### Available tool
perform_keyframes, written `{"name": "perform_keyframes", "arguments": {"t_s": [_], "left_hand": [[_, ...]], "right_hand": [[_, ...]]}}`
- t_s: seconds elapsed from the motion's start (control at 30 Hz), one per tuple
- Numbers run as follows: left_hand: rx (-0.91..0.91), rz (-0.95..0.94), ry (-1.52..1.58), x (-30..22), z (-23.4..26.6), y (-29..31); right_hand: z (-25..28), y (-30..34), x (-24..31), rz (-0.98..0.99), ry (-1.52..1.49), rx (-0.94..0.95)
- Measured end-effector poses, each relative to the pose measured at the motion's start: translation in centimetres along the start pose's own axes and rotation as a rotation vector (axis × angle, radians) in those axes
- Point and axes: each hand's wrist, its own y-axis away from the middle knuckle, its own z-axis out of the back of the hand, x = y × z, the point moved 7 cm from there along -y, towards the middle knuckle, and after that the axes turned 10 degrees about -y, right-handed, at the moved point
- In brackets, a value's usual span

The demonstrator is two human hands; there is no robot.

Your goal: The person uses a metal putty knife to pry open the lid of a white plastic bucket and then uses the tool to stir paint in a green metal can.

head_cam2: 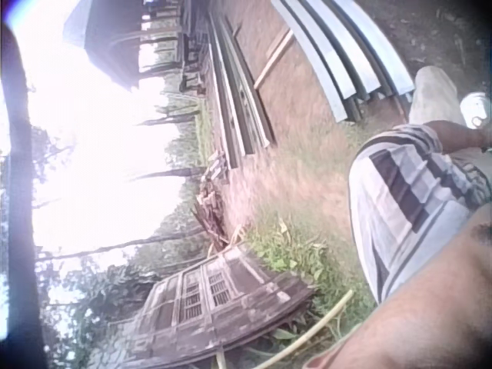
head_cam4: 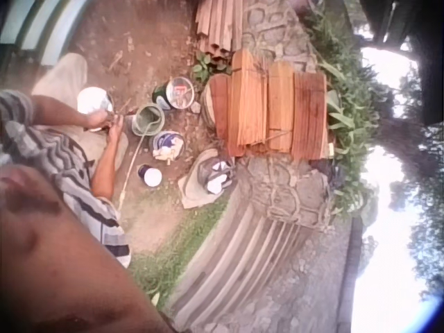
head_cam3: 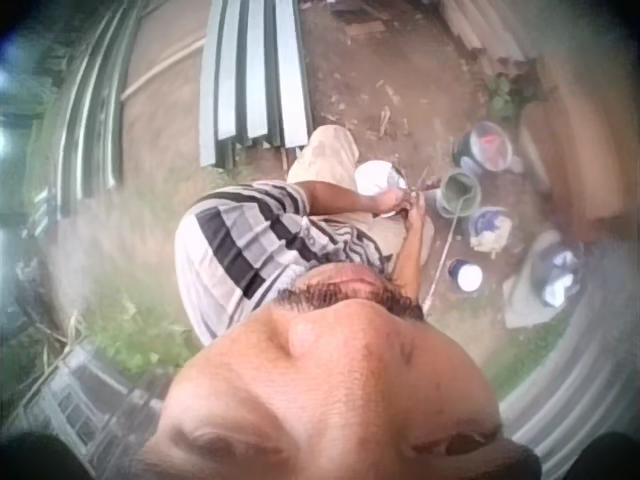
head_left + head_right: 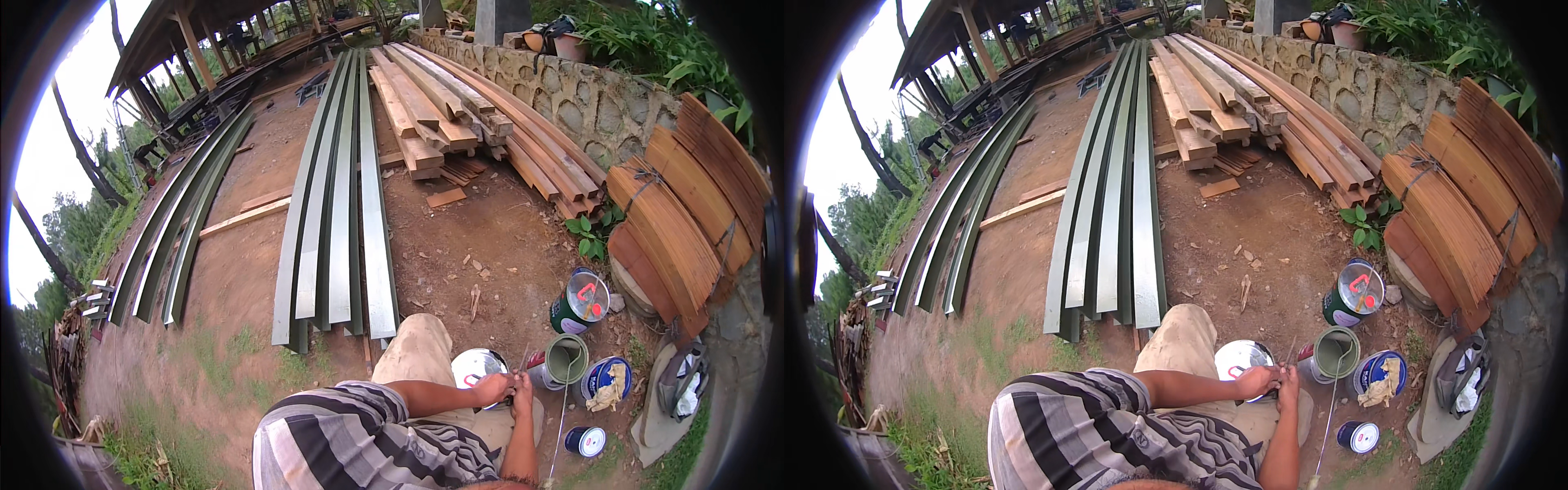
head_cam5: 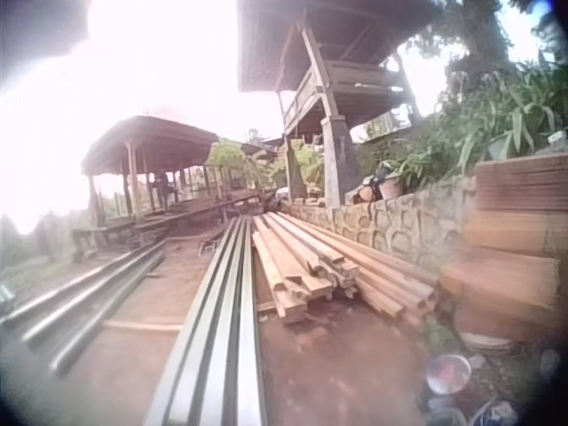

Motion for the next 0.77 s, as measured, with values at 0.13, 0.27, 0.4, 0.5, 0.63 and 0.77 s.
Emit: {"name": "perform_keyframes", "arguments": {"t_s": [0.13,0.27,0.4,0.5,0.63,0.77], "left_hand": [[0.069,-0.083,0.030,-1.7,-0.9,-1.7],[-0.046,-0.062,0.106,-0.9,1.7,-3.8],[-0.007,-0.103,0.039,-1.8,2.0,-2.3],[0.073,-0.009,0.104,-2.3,2.3,-2.1],[-0.034,-0.142,0.111,-2.1,1.3,-1.5],[0.045,-0.392,-0.001,-4.6,-0.2,-0.2]], "right_hand": [[2.3,-0.2,1.5,-0.040,-0.042,-0.105],[0.9,-1.8,3.3,0.043,-0.020,-0.021],[0.1,-0.9,3.0,0.003,-0.050,-0.027],[0.8,-0.8,2.6,-0.013,0.007,0.002],[2.1,-1.0,1.3,0.005,-0.022,0.028],[2.5,-1.6,0.3,-0.026,-0.007,0.023]]}}
